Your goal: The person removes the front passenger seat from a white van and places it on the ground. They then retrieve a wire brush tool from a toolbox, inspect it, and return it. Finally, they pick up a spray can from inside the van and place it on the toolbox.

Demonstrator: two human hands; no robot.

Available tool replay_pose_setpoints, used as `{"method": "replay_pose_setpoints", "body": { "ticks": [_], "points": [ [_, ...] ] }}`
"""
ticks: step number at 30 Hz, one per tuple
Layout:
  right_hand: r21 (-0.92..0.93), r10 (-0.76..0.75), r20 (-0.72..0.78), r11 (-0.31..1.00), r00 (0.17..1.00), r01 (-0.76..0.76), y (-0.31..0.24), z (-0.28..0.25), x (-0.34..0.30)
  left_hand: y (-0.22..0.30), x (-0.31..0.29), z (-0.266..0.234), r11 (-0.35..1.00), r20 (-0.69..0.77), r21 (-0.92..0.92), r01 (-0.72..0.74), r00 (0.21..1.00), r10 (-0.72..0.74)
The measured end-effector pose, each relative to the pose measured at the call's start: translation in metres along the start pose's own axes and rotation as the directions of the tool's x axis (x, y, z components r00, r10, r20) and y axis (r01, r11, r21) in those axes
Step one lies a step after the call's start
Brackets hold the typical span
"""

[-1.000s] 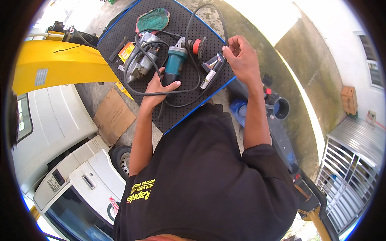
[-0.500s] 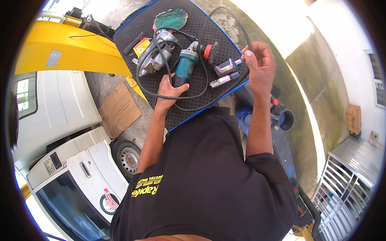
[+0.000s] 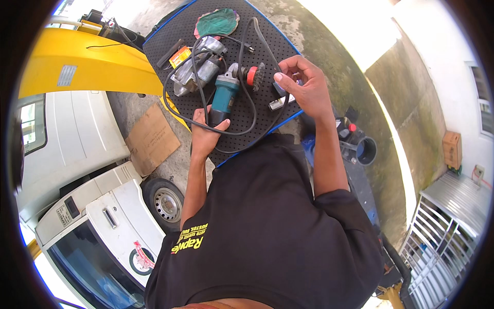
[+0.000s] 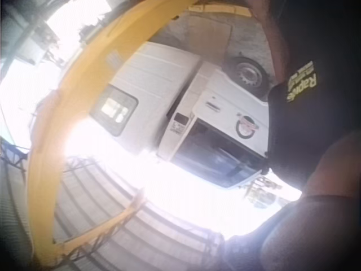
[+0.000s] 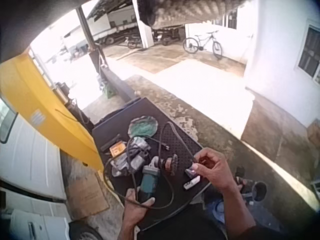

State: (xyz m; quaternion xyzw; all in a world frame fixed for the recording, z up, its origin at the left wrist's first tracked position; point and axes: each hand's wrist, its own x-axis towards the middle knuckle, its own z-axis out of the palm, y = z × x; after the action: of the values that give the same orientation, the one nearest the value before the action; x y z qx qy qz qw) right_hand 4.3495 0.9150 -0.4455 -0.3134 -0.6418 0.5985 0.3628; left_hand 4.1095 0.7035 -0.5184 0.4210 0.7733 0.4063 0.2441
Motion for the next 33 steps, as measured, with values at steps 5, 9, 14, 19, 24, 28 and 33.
{"method": "replay_pose_setpoints", "body": {
  "ticks": [5,9,14,19,24,28,33],
  "points": [
    [-0.325,-0.005,0.125,0.944,0.992,0.046,-0.005,0.029,0.001,-0.014,-0.011,0.002,0.997,-0.003,0.067,-0.027,1.000,0.027],
    [-0.314,-0.044,0.025,0.948,0.999,0.050,-0.002,0.066,0.010,0.021,-0.007,-0.015,0.984,-0.017,0.145,-0.103,0.994,0.106],
    [-0.148,0.036,0.265,0.989,0.963,0.004,-0.021,0.109,0.016,0.077,0.000,-0.039,0.883,0.107,0.208,-0.421,0.907,0.408],
    [-0.114,0.067,0.353,0.993,0.933,-0.028,-0.044,0.117,0.014,0.072,0.011,-0.041,0.890,0.097,-0.013,-0.457,0.885,0.456],
    [0.006,-0.017,-0.016,1.000,1.000,0.017,-0.057,0.100,0.008,0.033,0.014,-0.052,0.898,-0.047,-0.427,-0.111,0.994,0.101],
    [0.082,-0.244,-0.204,0.961,0.948,0.265,-0.075,0.082,0.000,0.018,0.016,-0.043,1.000,0.125,-0.022,0.007,0.992,-0.004],
    [-0.082,-0.319,-0.158,0.947,0.934,0.310,-0.099,0.084,-0.007,0.020,0.031,0.017,0.864,0.068,0.502,-0.037,0.998,0.003]
  ]
}}
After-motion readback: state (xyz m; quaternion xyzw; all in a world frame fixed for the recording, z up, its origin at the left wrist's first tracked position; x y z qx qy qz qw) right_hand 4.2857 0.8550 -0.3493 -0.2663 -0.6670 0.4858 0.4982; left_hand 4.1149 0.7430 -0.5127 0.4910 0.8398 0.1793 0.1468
